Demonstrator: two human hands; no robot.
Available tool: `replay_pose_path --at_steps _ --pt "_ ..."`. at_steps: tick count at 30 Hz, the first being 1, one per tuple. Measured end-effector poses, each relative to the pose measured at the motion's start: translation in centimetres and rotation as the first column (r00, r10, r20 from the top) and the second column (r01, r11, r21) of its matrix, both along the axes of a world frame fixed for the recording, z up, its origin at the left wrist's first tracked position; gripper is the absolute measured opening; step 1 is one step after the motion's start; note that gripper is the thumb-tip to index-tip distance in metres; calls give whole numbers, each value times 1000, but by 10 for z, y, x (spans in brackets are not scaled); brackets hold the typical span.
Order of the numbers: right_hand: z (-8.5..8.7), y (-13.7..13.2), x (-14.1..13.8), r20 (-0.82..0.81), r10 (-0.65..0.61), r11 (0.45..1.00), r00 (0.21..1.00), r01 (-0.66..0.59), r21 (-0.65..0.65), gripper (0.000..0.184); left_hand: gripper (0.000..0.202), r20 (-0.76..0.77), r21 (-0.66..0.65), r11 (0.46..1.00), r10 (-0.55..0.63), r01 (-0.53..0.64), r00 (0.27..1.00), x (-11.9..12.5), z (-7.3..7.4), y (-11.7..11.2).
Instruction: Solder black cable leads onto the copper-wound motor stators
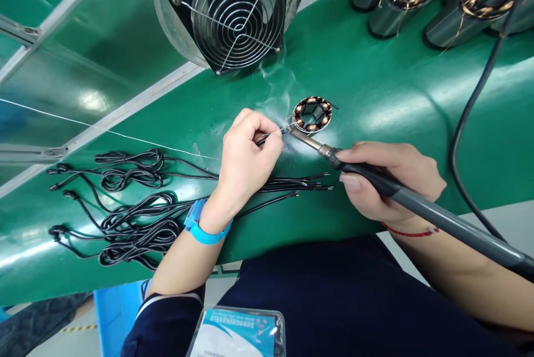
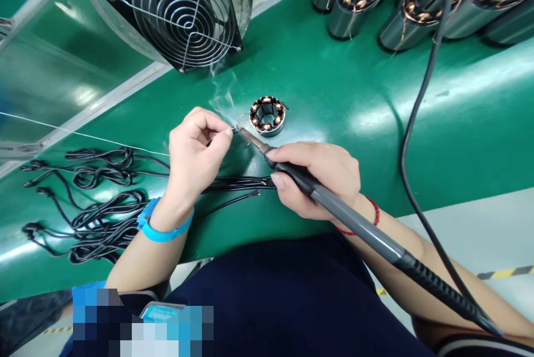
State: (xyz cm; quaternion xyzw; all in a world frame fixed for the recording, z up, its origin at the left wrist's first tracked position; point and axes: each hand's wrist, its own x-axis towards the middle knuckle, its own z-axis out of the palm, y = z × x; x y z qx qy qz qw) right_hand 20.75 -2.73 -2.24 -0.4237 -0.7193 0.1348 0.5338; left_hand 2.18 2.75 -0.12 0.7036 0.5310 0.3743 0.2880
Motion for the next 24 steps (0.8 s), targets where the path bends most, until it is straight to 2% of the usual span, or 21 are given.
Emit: replay_pose_path --at_steps 4,7,12,16,20,24 --pt "-1 6 3 -25 -12 999 1000 14 47 19 19 13 -9 1000 1 -1 1000 0 0 0" --pt "6 10 5 42 -49 998 998 47 47 21 19 13 -8 1000 -2 2 1000 1 0 1" --pt "31 15 4 239 15 988 971 22 -151 27 19 -1 -12 1000 6 -6 1000 1 3 1" --pt "43 17 -1 273 58 968 960 13 -251 32 18 -10 -35 999 15 -15 1000 2 4 0" --pt "39 22 -8 247 -2 947 969 81 -310 33 18 -12 -38 999 16 -17 1000 2 4 1" --pt "26 28 -12 252 20 955 968 56 -290 37 18 -9 -31 999 11 -11 1000 1 4 2"
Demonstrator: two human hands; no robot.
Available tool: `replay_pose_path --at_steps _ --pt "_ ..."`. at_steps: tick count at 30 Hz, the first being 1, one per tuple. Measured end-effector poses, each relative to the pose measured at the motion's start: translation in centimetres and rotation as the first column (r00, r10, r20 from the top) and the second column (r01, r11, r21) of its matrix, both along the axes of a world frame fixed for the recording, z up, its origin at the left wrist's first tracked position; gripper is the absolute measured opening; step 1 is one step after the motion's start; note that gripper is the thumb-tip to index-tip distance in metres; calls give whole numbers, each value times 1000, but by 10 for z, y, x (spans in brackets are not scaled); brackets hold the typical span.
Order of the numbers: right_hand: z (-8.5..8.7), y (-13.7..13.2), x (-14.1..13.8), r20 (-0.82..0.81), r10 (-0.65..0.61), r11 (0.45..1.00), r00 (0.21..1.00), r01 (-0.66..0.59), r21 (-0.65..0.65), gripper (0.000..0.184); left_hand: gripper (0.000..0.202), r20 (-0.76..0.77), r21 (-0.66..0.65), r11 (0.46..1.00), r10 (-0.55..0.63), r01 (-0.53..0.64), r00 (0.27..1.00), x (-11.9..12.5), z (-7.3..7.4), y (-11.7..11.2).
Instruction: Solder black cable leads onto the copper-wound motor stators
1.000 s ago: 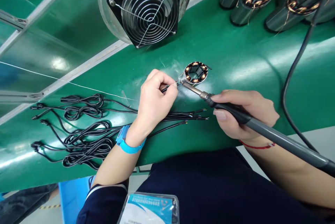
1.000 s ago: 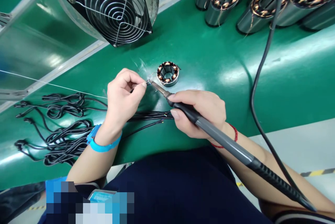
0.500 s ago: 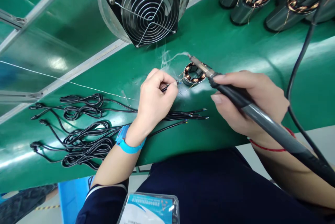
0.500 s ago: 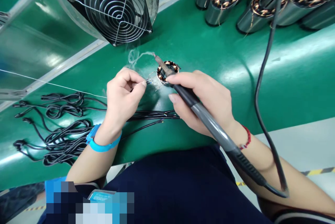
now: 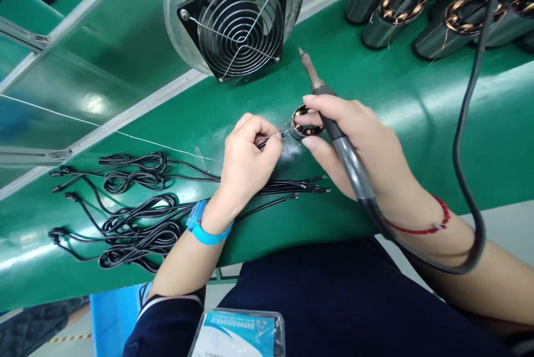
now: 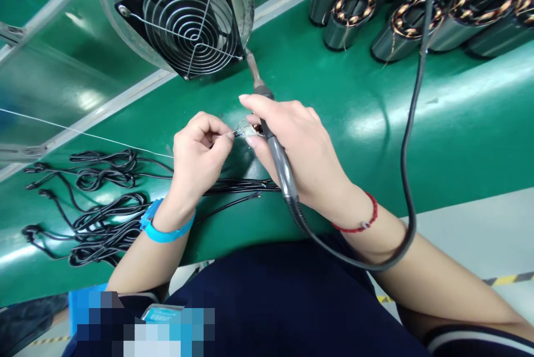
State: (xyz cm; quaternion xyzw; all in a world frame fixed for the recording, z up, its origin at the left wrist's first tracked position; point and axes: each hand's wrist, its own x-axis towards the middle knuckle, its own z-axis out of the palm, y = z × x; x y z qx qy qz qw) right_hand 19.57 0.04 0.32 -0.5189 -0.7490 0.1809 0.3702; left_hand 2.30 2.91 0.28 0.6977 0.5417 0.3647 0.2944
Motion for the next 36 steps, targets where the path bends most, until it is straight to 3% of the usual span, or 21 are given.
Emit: replay_pose_path --at_steps 6,13,18,23,30,36 --pt "-7 1 -2 21 20 999 1000 -19 -25 37 18 26 -25 1000 5 -4 1000 0 -1 0" --pt "-14 2 -16 24 -76 996 997 75 45 38 16 186 -218 974 -18 59 982 -2 1 2" --pt "-16 4 -19 -10 -64 997 998 64 48 40 14 171 -35 990 -128 136 977 -5 5 0" --pt "-14 4 -15 -81 -22 999 996 26 43 45 12 -32 166 958 -233 235 972 -7 7 -2" --pt "-15 6 -17 -119 -21 999 993 24 22 42 12 -279 247 914 -250 321 927 -9 3 -3" --pt "-14 7 -4 -27 56 997 998 -55 48 44 18 -256 312 904 -217 293 942 -10 0 -1"
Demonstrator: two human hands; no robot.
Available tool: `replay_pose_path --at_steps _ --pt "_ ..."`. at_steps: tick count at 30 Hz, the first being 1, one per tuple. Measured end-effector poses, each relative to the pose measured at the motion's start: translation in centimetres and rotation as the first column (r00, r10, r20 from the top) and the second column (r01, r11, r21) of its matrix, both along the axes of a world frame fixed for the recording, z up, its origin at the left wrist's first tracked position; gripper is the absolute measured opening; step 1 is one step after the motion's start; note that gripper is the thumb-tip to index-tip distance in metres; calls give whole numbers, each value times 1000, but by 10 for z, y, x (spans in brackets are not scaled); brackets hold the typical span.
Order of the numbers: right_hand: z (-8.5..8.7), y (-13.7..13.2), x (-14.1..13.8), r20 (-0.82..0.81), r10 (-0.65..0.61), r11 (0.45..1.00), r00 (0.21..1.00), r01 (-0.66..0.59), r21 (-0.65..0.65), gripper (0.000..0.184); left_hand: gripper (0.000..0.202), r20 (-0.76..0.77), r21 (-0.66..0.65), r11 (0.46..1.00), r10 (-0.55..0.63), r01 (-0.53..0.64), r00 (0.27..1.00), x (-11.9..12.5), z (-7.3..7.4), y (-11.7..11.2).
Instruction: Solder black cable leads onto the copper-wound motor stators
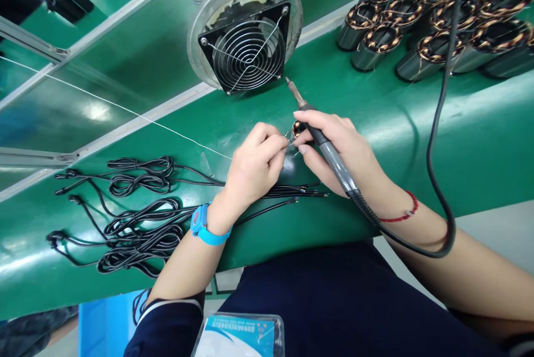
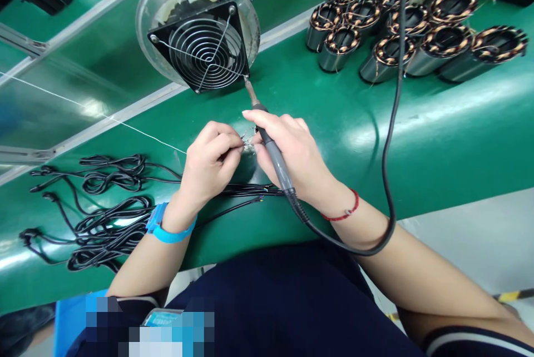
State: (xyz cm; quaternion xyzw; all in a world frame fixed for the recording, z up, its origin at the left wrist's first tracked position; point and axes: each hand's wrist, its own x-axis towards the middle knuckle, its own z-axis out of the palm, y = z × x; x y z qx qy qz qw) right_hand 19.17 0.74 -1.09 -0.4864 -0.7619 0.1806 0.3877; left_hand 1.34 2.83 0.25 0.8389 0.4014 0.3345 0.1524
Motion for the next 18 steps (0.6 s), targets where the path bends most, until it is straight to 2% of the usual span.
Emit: replay_pose_path --at_steps 4,7,11,15,18 --pt "0 4 8 115 72 997 991 -74 14 45 17 73 -117 992 46 -37 996 -2 0 3" --pt "-1 10 7 117 24 1000 993 -26 17 39 14 116 -219 975 63 -36 991 -3 -1 5" --pt "-2 12 6 74 -14 1000 997 13 22 40 16 127 -240 970 60 -28 990 -3 -4 6" --pt "-3 6 10 68 66 993 995 -72 94 44 19 129 -269 961 95 -57 987 -2 -8 7" --pt "-3 6 9 101 90 994 991 -96 58 41 17 176 -312 948 123 -64 977 -2 -9 7"
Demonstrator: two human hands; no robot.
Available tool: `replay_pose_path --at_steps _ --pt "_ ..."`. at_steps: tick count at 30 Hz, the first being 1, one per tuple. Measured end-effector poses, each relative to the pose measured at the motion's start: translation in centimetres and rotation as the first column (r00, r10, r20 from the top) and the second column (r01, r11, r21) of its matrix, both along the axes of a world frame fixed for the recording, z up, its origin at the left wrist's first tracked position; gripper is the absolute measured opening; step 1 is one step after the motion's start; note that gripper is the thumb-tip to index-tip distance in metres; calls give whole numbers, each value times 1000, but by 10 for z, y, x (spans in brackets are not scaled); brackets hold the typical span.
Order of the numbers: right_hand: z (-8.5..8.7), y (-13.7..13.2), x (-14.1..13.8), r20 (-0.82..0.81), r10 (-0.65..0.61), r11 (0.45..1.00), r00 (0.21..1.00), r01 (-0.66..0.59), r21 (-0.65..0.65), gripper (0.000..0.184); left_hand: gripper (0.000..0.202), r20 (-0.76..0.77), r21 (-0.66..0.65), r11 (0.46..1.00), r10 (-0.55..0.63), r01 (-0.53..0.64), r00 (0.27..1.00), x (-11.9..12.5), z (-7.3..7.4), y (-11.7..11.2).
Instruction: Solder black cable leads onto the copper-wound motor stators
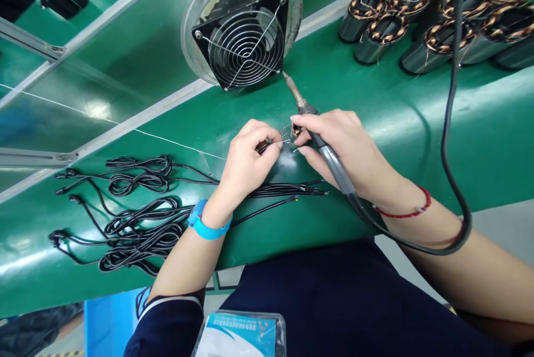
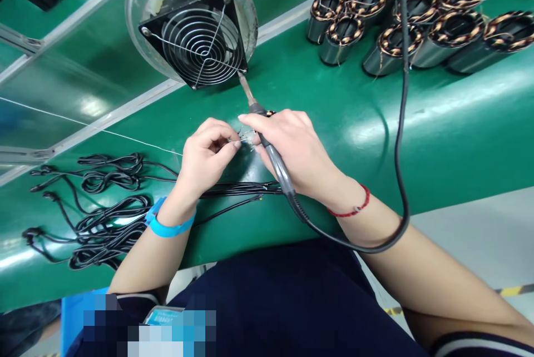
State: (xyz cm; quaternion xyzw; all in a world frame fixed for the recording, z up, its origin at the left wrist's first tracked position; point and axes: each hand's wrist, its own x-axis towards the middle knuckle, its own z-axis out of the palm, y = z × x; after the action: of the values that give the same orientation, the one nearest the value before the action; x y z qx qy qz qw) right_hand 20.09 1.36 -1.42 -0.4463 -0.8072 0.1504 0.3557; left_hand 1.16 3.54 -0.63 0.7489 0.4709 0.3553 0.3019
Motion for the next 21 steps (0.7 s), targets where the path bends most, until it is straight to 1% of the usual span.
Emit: replay_pose_path --at_steps 4,8,11,13,16,21 --pt "-2 7 -6 -40 -139 990 989 138 -41 41 14 50 -34 999 29 -27 998 2 1 -2" --pt "0 5 -6 -77 -144 990 987 143 -17 45 13 62 -62 996 61 -58 996 4 1 -4" --pt "5 -6 -1 -81 -168 985 982 170 17 41 14 102 -67 997 53 -46 993 5 1 -5" --pt "9 -16 3 -123 -187 980 975 193 41 38 15 119 -61 998 40 -33 992 6 0 -7" --pt "10 -30 8 -236 -140 979 962 171 115 36 16 109 -51 998 40 -35 993 8 -2 -9" --pt "0 -42 12 -366 -55 964 929 144 221 29 16 58 7 999 49 -49 997 11 -4 -11"
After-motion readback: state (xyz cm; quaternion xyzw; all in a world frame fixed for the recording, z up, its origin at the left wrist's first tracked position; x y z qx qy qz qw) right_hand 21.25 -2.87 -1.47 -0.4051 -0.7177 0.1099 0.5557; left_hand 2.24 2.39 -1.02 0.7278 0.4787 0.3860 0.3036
